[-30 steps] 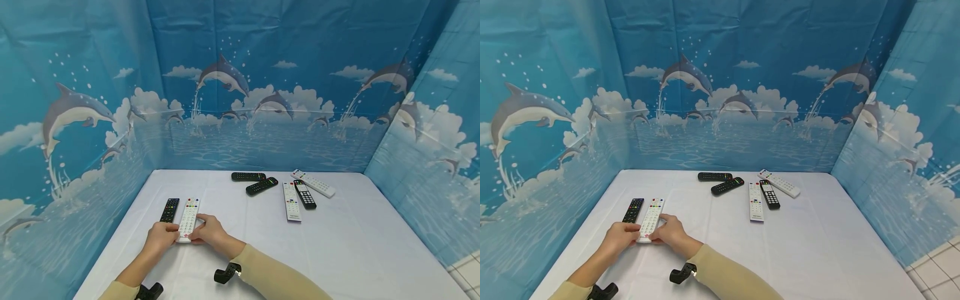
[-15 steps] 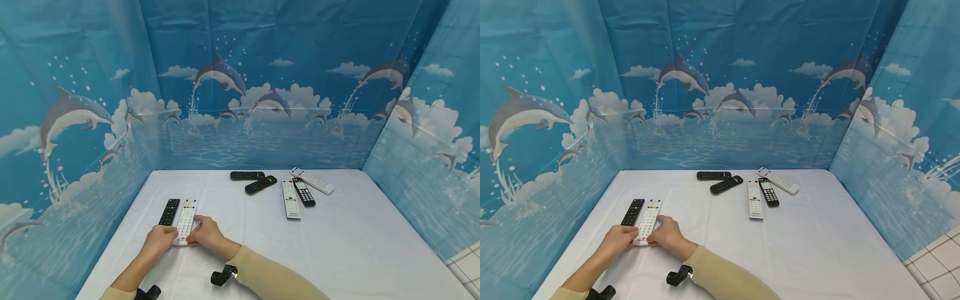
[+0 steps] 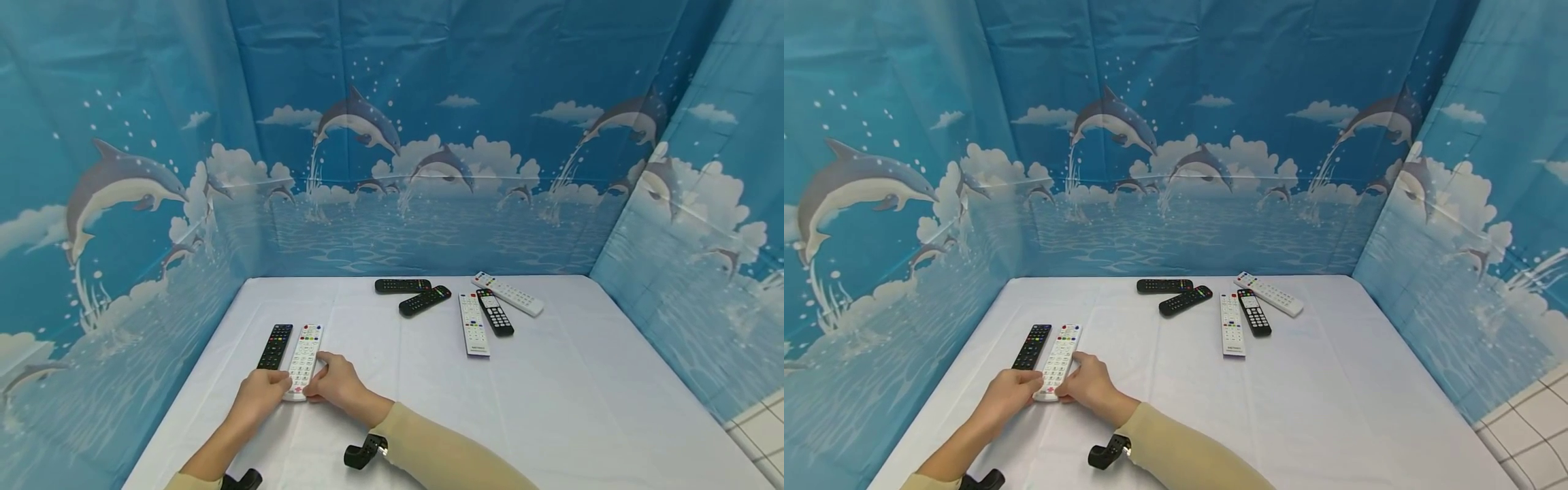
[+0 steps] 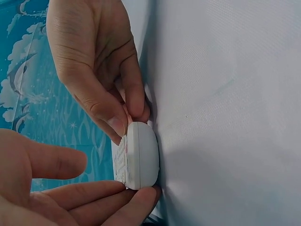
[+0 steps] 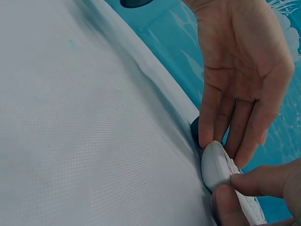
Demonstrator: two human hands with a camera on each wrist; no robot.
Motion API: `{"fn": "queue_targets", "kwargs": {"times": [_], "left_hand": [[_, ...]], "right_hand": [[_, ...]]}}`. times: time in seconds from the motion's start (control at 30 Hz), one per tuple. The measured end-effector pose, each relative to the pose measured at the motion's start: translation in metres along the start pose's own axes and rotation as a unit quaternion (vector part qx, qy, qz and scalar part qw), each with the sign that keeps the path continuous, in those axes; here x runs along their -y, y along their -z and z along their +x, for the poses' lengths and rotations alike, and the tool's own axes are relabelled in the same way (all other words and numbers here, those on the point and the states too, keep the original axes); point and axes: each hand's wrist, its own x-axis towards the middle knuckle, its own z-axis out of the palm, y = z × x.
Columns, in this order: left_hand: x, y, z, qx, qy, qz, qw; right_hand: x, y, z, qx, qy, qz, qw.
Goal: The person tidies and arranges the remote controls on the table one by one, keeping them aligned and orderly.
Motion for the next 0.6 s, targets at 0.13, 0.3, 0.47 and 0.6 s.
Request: {"fn": "queue_targets", "kwargs": {"times": [0.13,0.3,0.47,0.6], "left_hand": [[0.0010,-0.0002,-0.0010,-0.003,0.007,0.003,1.0000],[0.0011,0.0013,-0.0003,-0.004,0.012,0.007,0.9999],[-0.0003,0.0008,0.0000,-0.003,-0.004,0.016,0.9999],[-0.0028,-0.0001,-0.0008,-0.005,-0.016,0.026,0.9995]], "right_hand": [[0.0010,0.0000,-0.0018,0.000,0.001,-0.011,1.000],[0.0013,0.0001,-0.0003,0.008,0.003,-0.023,1.000],[0.0004,0.0015,0.0007,0.011,0.006,-0.017,1.000],[0.0017,0.0040,0.0000,0.011,-0.003,-0.004,1.000]]}}
